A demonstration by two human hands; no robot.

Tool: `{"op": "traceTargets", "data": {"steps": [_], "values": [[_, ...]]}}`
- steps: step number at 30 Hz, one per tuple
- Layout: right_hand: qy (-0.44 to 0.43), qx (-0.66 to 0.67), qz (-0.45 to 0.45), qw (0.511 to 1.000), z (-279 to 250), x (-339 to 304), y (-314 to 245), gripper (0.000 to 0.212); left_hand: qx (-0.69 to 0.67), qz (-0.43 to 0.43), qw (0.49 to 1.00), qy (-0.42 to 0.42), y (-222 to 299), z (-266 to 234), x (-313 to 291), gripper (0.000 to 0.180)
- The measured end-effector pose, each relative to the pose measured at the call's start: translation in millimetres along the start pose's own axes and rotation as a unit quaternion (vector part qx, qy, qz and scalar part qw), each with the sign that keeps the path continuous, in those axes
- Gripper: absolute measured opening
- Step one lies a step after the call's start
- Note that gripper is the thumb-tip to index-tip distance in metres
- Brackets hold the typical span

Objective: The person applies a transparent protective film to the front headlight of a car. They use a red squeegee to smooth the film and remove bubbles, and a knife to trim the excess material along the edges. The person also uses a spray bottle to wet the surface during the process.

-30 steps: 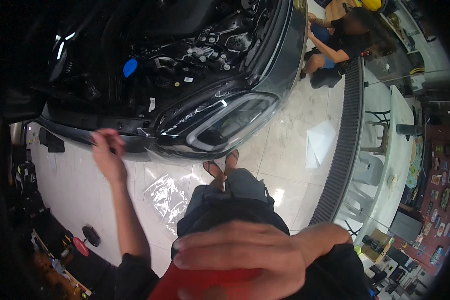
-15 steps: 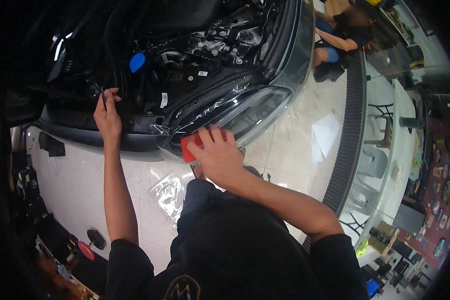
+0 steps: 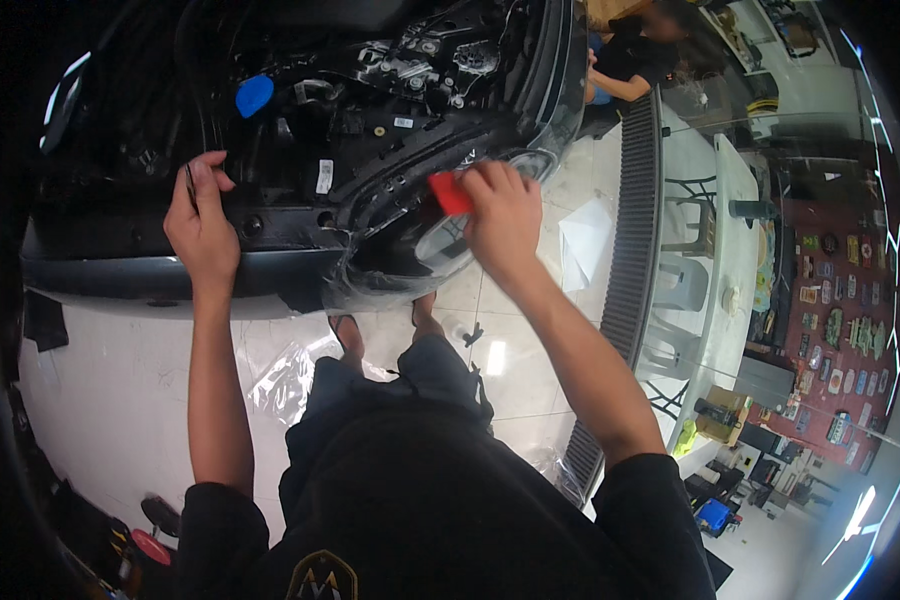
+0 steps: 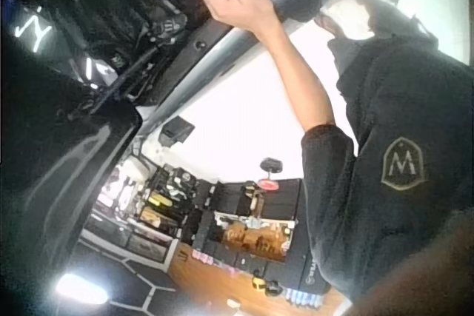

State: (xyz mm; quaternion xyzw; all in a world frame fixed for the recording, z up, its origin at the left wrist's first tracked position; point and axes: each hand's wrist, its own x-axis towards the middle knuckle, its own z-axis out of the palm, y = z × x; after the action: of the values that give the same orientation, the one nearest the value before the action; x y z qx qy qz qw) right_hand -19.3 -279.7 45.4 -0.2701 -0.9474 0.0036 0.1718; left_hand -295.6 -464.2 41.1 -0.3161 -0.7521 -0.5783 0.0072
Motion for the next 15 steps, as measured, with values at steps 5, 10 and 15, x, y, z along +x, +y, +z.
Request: {"op": "traceTargets", "data": {"steps": [5, 10, 15], "values": [[-0.017, 0.051, -0.079, 0.995, -0.7, -36.2, -79.9, 0.037, -0.019, 0.022, 1.0, -0.007, 2.6, -2.1, -5.2, 0.028], [0.027, -0.001, 0.029, 0.999, 23.7, -27.6, -14.1, 0.035, -0.02, 0.039, 0.999, -0.011, -0.7, -6.2, -6.6, 0.026], [0.038, -0.065, 0.089, 0.993, 16.9, 4.2, 65.2, 0.033, -0.026, 0.044, 0.999, -0.02, 4.1, 0.1, -2.6, 0.026]]}}
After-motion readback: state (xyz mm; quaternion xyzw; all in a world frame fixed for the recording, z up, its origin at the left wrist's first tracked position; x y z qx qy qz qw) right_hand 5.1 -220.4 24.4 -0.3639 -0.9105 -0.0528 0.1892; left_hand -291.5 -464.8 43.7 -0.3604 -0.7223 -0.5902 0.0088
